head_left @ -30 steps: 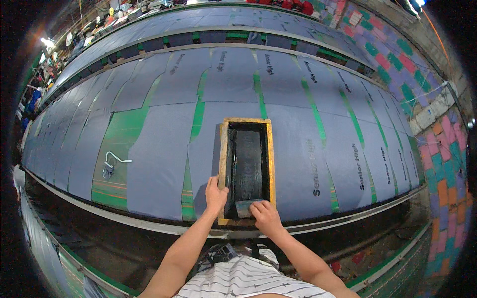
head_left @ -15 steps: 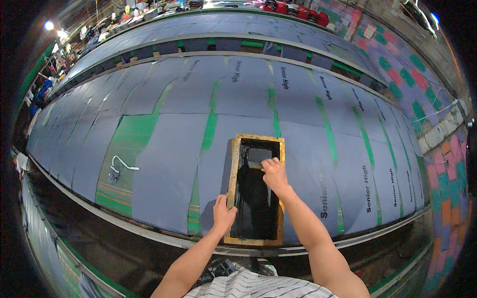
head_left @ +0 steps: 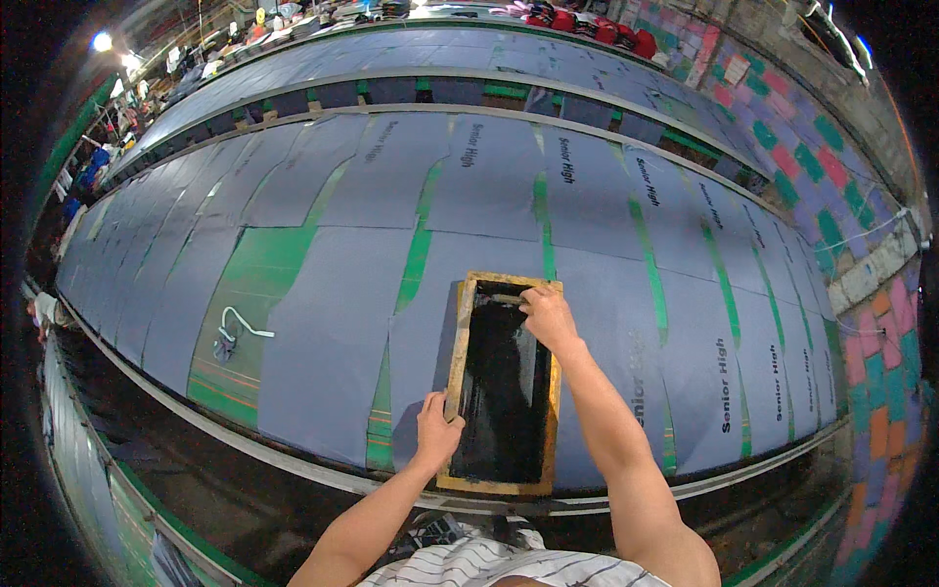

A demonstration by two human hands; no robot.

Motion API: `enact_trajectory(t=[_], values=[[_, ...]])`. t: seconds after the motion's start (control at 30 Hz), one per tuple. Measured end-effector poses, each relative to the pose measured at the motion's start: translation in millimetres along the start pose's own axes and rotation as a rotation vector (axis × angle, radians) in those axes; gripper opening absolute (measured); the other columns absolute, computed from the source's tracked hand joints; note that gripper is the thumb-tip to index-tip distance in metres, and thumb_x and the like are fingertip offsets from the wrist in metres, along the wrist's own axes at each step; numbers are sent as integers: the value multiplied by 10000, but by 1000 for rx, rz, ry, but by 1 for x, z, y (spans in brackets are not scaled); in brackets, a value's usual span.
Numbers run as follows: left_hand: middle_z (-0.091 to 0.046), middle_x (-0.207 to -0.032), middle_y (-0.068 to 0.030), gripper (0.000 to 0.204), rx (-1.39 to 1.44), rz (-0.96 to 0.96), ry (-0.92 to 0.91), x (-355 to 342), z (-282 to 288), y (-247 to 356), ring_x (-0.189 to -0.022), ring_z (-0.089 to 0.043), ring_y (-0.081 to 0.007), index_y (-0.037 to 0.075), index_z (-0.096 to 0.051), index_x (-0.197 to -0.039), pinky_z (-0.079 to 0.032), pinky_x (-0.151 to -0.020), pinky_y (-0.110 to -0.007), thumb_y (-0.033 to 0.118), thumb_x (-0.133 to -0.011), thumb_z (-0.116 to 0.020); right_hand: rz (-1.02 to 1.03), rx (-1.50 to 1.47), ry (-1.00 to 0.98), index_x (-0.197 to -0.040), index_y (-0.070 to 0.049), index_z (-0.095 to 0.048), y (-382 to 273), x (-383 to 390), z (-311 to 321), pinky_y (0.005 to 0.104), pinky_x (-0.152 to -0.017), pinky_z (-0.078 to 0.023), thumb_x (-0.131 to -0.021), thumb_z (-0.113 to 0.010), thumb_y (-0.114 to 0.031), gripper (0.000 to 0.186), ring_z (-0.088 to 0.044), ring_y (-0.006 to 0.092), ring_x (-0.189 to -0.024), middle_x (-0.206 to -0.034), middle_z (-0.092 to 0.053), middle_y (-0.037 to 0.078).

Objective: The person uses a squeegee to pull ink across a screen printing frame, repeatedly applying pressure to transfer ink onto a large sheet of material labeled 'Senior High.' The person repositions the frame and continues the squeegee strokes across the surface.

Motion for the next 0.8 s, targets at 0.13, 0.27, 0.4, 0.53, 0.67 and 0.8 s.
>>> enact_trajectory(t=[0.13, 0.27, 0.4, 0.53, 0.67, 0.8], values=[[-571, -1247, -222, 551, 4, -19, 9, 1, 0, -1, -1152, -577, -460, -44, -539, -1308, -481, -973, -490, 83, -788, -671, -40, 30, -69, -975, 4, -683, -6, -22, 18, 484, -908, -516, -817, -695, -73, 176, -621, 393, -1036, -1017, -697, 183], [-567, -1265, -231, 567, 7, -3, -3, 2, 0, -2, -1156, -574, -459, -56, -528, -1322, -482, -974, -485, 82, -791, -673, -52, 20, -125, -983, 0, -692, -5, -29, 7, 483, -919, -512, -821, -693, -78, 179, -620, 397, -1039, -1046, -700, 188], [-563, -1283, -239, 588, 61, 50, -40, 1, 2, 7, -1167, -570, -458, -62, -524, -1333, -481, -985, -481, 64, -781, -680, -54, 55, -160, -1002, -12, -714, 6, -29, -14, 476, -934, -510, -820, -698, -80, 195, -633, 382, -1045, -1048, -710, 181], [-573, -1267, -236, 575, -9, -25, 31, 3, -4, -8, -1165, -573, -458, -60, -538, -1313, -479, -994, -481, 57, -771, -692, 105, 15, -160, -1009, -36, -729, 9, -30, -26, 476, -960, -492, -804, -709, -74, 210, -651, 334, -1060, -1035, -726, 132], [-582, -1253, -233, 561, 8, -26, 33, 1, -2, -4, -1159, -576, -458, -56, -546, -1297, -479, -995, -485, 62, -770, -700, 248, -19, -308, -997, -58, -727, 3, -30, -11, 458, -993, -455, -779, -728, -48, 218, -653, 288, -1065, -1037, -731, 65], [-586, -1253, -222, 560, -6, -25, 31, 2, -2, 0, -1156, -583, -449, -47, -547, -1299, -483, -989, -482, 60, -772, -701, 431, -23, -422, -1031, -121, -754, -6, -13, -7, 484, -996, -445, -794, -699, -95, 245, -653, 251, -1077, -1036, -743, 42]])
Point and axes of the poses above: each hand's wrist, its own x-axis away from the middle knuckle, its own z-axis out of the back of the hand, y = z × x, the point moved 2 cm from there along -x, towards the middle knuckle
